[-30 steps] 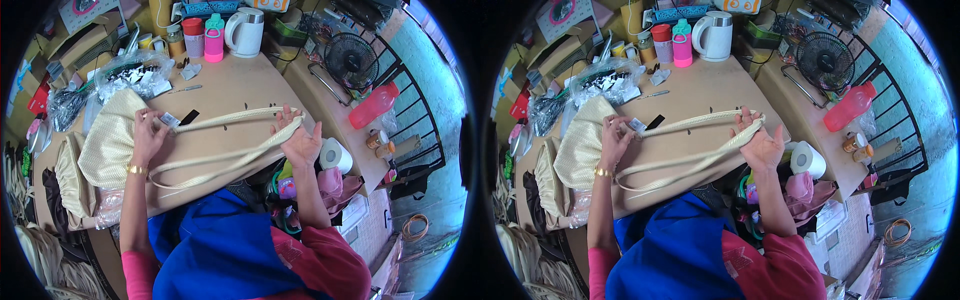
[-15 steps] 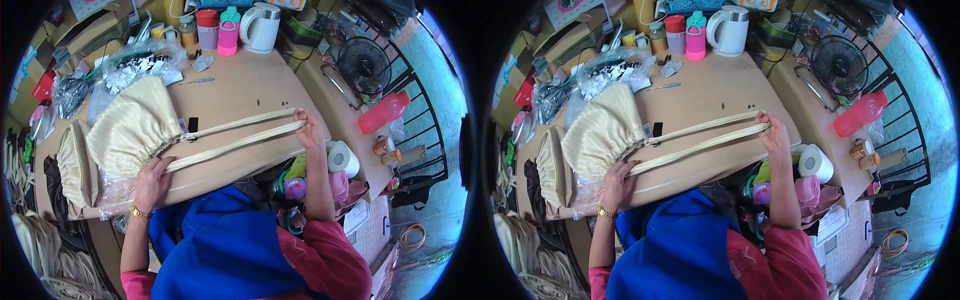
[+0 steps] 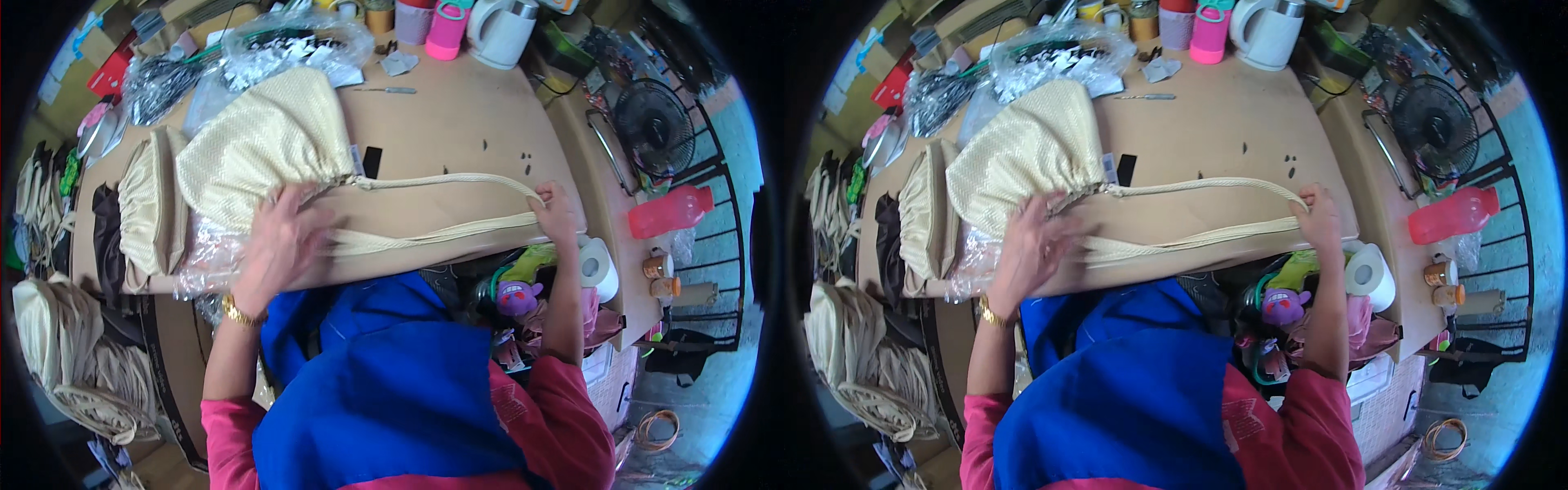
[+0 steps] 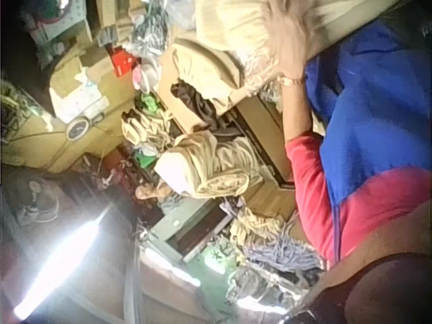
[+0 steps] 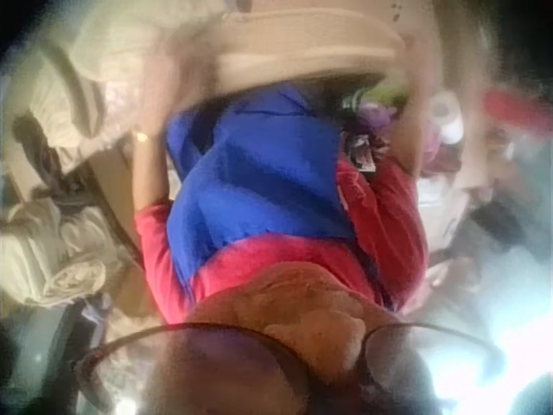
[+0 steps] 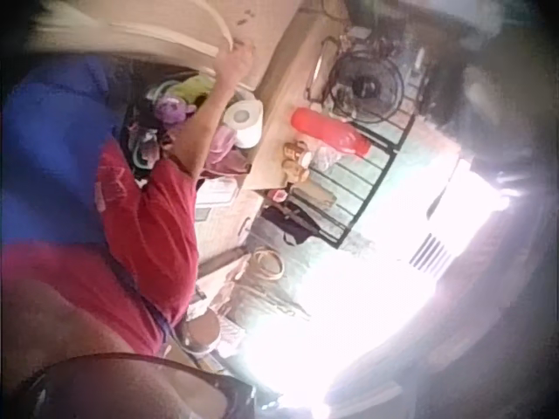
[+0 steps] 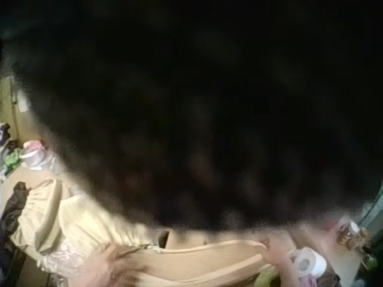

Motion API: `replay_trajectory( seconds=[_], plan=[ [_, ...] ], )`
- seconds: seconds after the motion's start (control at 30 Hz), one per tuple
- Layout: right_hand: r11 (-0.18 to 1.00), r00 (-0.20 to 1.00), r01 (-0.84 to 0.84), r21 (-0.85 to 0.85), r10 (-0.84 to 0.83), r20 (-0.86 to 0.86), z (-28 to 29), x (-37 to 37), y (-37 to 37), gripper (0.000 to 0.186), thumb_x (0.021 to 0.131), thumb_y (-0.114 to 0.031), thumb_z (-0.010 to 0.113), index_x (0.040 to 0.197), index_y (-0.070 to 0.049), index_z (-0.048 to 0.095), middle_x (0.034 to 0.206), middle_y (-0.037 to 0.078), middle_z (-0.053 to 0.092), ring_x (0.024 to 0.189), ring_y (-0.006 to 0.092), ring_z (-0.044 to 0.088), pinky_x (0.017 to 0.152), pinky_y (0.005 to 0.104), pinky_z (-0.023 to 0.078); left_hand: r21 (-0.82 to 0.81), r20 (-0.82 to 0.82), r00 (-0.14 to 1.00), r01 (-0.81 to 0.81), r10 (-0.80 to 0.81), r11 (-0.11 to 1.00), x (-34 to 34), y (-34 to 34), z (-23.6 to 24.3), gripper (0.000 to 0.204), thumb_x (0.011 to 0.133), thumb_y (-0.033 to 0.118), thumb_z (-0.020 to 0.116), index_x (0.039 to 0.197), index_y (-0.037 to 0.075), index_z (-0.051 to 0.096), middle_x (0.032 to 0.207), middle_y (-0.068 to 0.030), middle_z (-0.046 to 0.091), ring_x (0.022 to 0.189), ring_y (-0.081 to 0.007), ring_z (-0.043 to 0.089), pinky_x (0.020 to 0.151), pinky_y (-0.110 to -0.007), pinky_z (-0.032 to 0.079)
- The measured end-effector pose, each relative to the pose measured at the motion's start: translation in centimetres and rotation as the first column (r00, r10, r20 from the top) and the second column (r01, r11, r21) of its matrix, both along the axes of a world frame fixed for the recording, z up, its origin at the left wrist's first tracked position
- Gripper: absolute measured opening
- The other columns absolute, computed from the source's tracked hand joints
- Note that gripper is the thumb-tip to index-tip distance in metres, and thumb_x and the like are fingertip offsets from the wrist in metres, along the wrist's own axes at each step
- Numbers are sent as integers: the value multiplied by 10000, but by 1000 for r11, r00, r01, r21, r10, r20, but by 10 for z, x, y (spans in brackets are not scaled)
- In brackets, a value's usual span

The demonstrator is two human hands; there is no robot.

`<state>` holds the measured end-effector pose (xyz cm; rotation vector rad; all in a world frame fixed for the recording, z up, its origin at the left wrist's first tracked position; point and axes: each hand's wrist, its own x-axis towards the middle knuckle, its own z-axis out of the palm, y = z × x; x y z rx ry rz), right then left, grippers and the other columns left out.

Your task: The person attaches a lining to a cream-colored bag, using a needle and thread to stitch the fabric parts together at a workshop table. They pull the thread through the material, turn the bag over to check the work, and then repeat the stitching process on another part of the bag.

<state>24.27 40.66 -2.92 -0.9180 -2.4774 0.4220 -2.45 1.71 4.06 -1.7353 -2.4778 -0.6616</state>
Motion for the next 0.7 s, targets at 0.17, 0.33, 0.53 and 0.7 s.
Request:
replay_trajectory(
  seconds=[0.17,0.33,0.53,0.7],
  plan=[
    [997,995,29,-66,-35,-95,-15,1,39,155,780,-68,723,867,-19,604,735,86,614,659,195,595,634,325,493,-100,-174,959,-243,224,965,-45,24,-29,348,774,156,697,1098,275,734,1432,-115,433,1261,-325,458,1004,-461,376],
    [963,971,235,-130,-226,81,-3,-19,50,184,769,-55,720,922,-35,620,848,134,623,789,262,611,741,362,497,59,11,997,-82,82,995,-70,31,-44,286,826,151,677,1105,187,730,1387,-123,489,1215,-297,522,977,-468,423],
    [974,977,-170,153,187,-105,44,-15,-1,255,772,-126,729,995,-63,622,1020,130,600,1038,285,559,1005,472,380,348,578,804,-88,-139,933,-68,-11,-30,269,831,160,685,1057,16,696,1109,-129,638,999,-230,610,880,-358,482],
    [917,910,-364,165,313,271,37,7,-9,246,794,-173,712,985,-53,616,922,115,578,988,316,561,1112,583,232,25,92,996,-14,11,1000,-43,-14,-27,272,788,249,726,1046,164,720,1010,-22,662,1008,-262,568,965,-431,363]
  ],
)
